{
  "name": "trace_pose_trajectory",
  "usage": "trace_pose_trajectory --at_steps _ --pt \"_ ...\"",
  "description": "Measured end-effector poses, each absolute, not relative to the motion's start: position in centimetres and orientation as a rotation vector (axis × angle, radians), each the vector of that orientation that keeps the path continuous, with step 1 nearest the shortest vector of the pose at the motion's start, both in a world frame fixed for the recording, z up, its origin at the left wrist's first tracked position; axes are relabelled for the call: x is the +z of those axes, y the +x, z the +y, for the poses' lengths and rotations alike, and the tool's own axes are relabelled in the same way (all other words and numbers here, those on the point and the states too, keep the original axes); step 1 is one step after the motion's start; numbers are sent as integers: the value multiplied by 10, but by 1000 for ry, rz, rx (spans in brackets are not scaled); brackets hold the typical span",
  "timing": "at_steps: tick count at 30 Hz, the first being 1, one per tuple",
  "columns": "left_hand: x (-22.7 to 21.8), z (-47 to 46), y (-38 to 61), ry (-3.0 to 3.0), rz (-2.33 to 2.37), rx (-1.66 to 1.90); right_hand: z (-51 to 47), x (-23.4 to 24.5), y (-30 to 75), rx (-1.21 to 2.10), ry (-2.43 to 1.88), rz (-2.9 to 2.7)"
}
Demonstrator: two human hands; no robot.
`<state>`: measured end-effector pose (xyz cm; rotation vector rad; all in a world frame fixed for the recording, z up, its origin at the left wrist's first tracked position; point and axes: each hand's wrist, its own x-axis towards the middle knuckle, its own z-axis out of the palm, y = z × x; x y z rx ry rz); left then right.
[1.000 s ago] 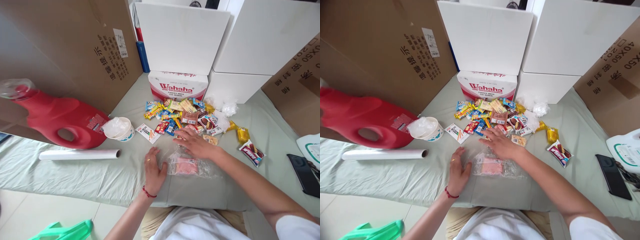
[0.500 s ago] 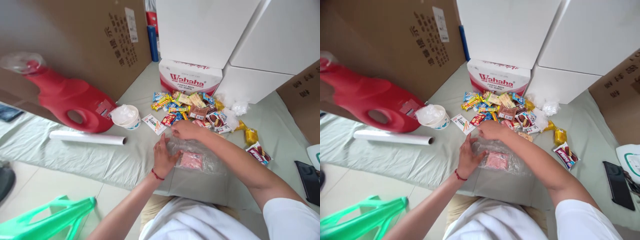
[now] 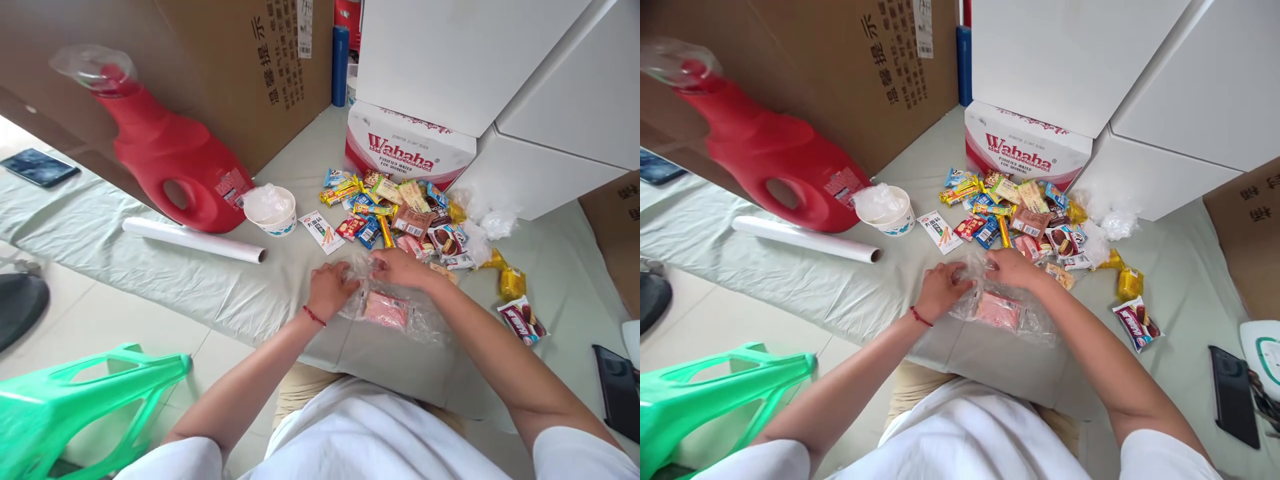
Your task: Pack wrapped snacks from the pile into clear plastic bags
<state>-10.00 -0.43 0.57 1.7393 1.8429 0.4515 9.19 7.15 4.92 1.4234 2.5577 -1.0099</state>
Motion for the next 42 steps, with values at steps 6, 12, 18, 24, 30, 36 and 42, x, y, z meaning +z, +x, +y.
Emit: trace_pose_trajectory --at_steps 6,12,18,24,30,36,42 --pt "8 -8 -97 1828 1912 317 50 61 87 -1063 1558 2785" --pt "7 -10 -97 1820 1849 496 -25 61 80 -635 1355 2843" --pt "12 6 -126 1594 1644 523 -69 33 64 -220 1322 2737" --pt "16 -7 -129 1225 1474 636 -75 27 52 -188 1493 2737" --pt "-1 -25 -111 1304 1548 753 -101 37 67 -297 1621 2768" --pt "16 -35 -88 953 1416 859 -118 19 87 -515 1635 2811" --pt "23 -54 -57 1234 1325 808 -118 24 97 -968 1695 2890"
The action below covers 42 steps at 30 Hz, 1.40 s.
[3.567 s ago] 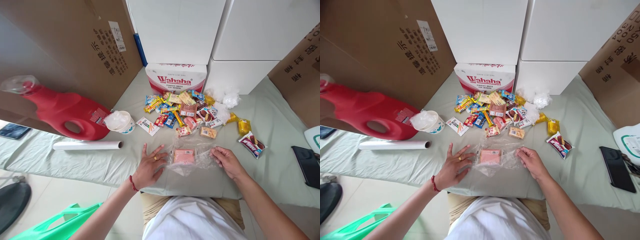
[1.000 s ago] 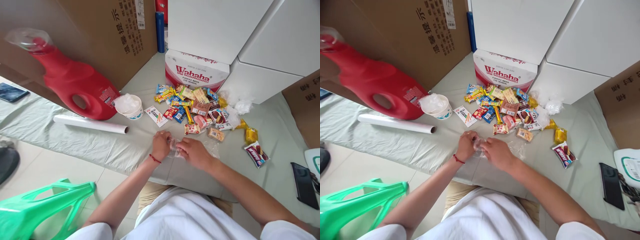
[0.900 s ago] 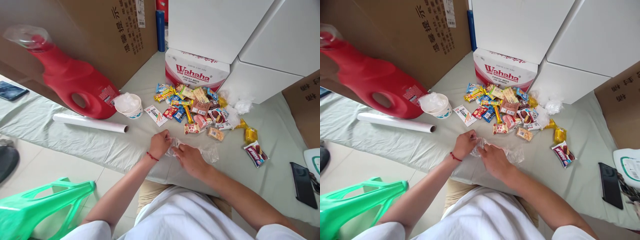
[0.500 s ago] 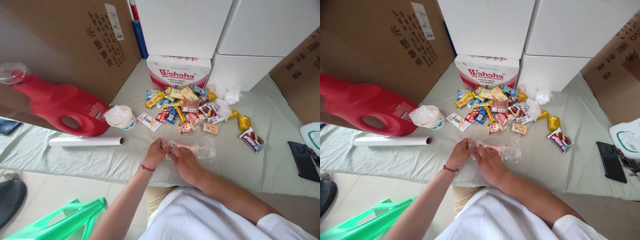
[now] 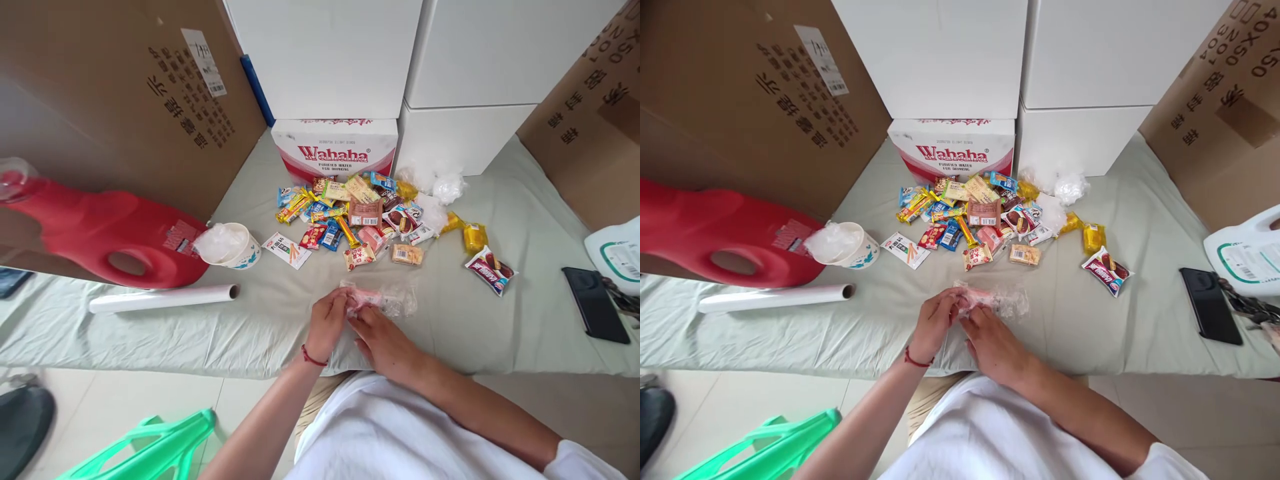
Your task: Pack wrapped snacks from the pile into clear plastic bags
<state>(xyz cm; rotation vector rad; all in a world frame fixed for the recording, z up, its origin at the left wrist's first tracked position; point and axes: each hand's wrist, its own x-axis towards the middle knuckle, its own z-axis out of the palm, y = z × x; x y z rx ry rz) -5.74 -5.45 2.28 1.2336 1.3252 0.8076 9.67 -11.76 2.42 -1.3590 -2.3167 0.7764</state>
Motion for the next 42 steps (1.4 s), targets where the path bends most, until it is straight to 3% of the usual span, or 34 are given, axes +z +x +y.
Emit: trace_pose_trajectory --at_steps 3,8,12,17,23,27,31,34,38,42 --pt "14 -55 -52 1543 1422 810 -113 48 123 1007 -1301 -2072" --pt "3 -53 -45 1621 1655 746 -79 69 172 449 -1455 -1897" --pt "2 -53 -41 1647 1731 716 -60 56 182 410 -1324 -2335" --pt "-1 -49 -39 1709 1841 737 -103 33 177 250 -1377 -2420" --pt "2 -45 -35 1715 1968 431 -149 41 209 762 -1353 -2241" --pt "11 -45 -35 1684 1984 345 -117 57 224 601 -1674 -1801" --pt "16 -46 -37 1662 1995 316 -83 39 205 697 -1983 -1955" --pt "16 -49 -41 1670 1976 295 -83 20 182 789 -2017 -2137" --pt "17 -54 -41 1673 1949 335 -99 9 166 616 -1996 -2140" --pt "21 -69 -27 1679 1766 668 -106 6 160 739 -1866 -1874"
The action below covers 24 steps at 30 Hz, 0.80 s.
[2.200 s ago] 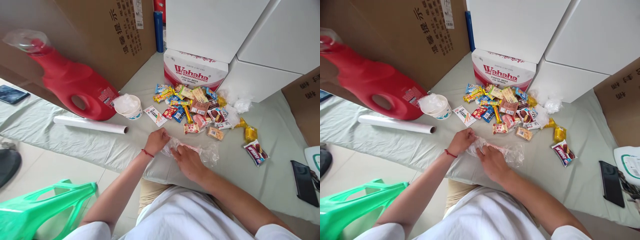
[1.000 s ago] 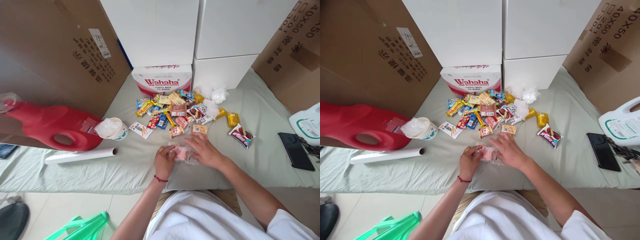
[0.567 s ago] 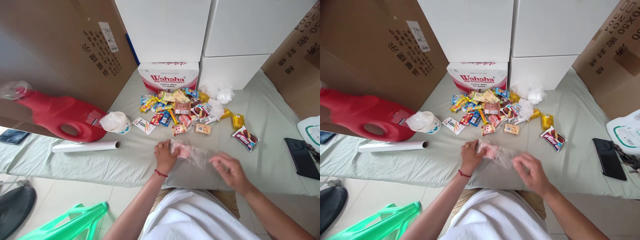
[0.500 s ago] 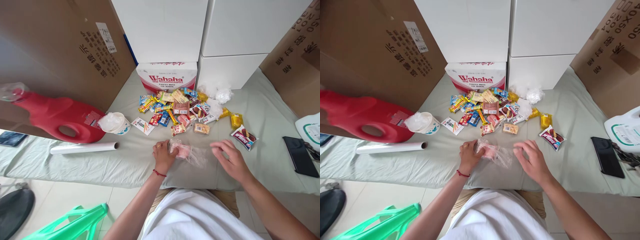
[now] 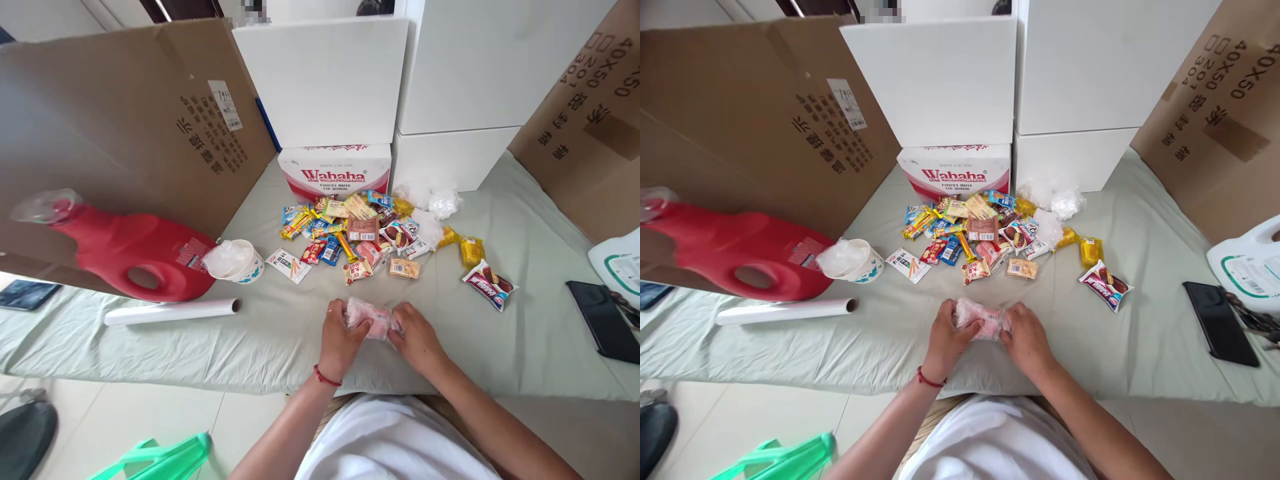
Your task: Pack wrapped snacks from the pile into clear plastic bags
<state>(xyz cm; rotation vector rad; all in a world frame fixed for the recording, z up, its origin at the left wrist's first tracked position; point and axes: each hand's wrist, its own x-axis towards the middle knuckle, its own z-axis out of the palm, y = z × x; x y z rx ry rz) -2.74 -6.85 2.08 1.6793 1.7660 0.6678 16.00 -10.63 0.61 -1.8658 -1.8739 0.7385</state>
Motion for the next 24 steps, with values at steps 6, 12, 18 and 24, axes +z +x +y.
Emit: trace_pose_trajectory --at_steps 6,12,18,24 --pt "11 -90 -4 2386 1439 1068 -106 3 145 1411 -1344 -1024" --pt "-14 -88 -2 2777 1071 1007 -109 15 144 1702 -1059 -697" --pt "6 -88 -12 2305 676 887 -111 8 150 1779 -964 -584" --pt "12 -85 -33 2315 742 799 -105 16 189 1579 -1181 -699"
